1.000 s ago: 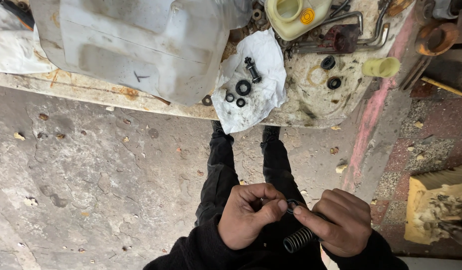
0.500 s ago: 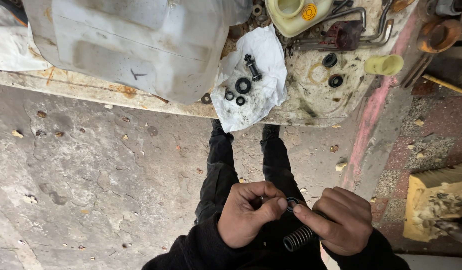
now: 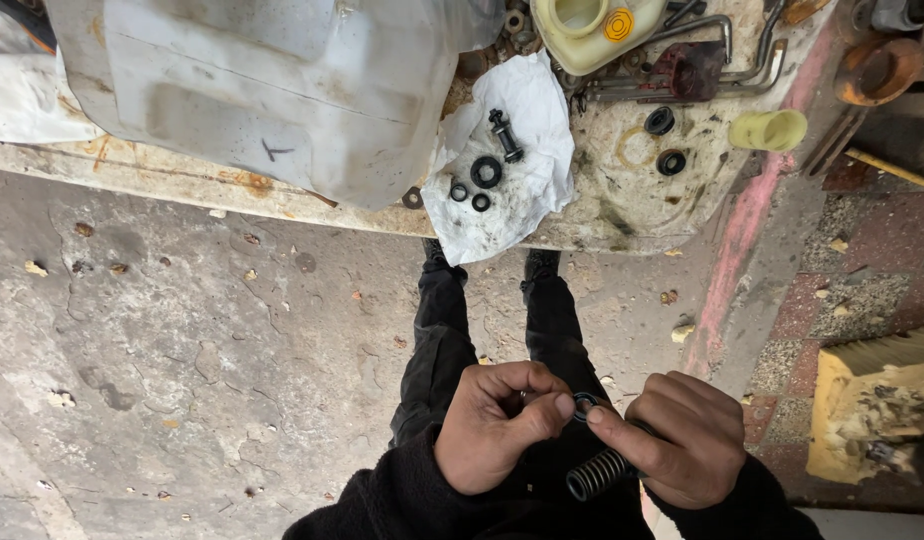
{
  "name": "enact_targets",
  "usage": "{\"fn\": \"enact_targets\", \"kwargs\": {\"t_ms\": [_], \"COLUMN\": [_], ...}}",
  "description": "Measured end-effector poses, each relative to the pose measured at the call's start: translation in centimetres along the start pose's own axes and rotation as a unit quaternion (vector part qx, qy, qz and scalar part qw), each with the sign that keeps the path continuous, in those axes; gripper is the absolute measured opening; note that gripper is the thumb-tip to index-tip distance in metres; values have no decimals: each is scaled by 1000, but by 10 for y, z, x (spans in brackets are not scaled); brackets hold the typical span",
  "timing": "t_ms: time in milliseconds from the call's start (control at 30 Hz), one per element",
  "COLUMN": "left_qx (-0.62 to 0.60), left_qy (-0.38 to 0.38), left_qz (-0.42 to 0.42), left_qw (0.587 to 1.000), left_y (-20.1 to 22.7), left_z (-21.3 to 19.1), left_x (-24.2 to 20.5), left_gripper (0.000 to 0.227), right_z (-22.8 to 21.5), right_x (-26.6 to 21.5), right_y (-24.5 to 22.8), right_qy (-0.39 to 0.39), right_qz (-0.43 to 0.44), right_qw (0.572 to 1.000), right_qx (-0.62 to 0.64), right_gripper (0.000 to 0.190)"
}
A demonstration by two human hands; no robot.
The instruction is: The person measures a metal spring with a digital caliper, then assembles it with a cylindrical housing and several small black washers. They use a screwdriver to press the components together and continue adding parts to the assembly.
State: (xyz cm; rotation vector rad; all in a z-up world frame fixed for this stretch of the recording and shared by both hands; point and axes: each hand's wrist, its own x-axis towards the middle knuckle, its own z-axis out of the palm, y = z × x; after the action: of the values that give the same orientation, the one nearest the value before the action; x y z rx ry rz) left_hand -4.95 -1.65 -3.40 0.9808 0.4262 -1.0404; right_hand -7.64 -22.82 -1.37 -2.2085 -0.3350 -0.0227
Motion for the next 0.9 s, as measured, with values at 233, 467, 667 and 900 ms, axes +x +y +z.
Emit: {"fn": "enact_targets", "kwargs": {"t_ms": [233,467,667,900], "left_qx": [8,13,8,24], "left_qy": [1,-10,-18,-23], "left_qz": [1,14,24,52], "left_qw": [1000,1000,1000,998], "left_y": [4,13,25,24], "left_z": [2,9,22,23], "left_x": [-1,-8,-22,-31], "left_gripper": [12,13,13,12], "right_z": [-3,-16,-30,-33], "right_x": [4,10,13,13], "right_y": [0,-10,-28,-37], "right_qy": [1,0,8,8], "right_qz": [-14,-31,-44,-50], "right_qw": [1000,1000,999,998], "right_qx": [6,3,-15,-23], "right_gripper": [42,43,44,43]}}
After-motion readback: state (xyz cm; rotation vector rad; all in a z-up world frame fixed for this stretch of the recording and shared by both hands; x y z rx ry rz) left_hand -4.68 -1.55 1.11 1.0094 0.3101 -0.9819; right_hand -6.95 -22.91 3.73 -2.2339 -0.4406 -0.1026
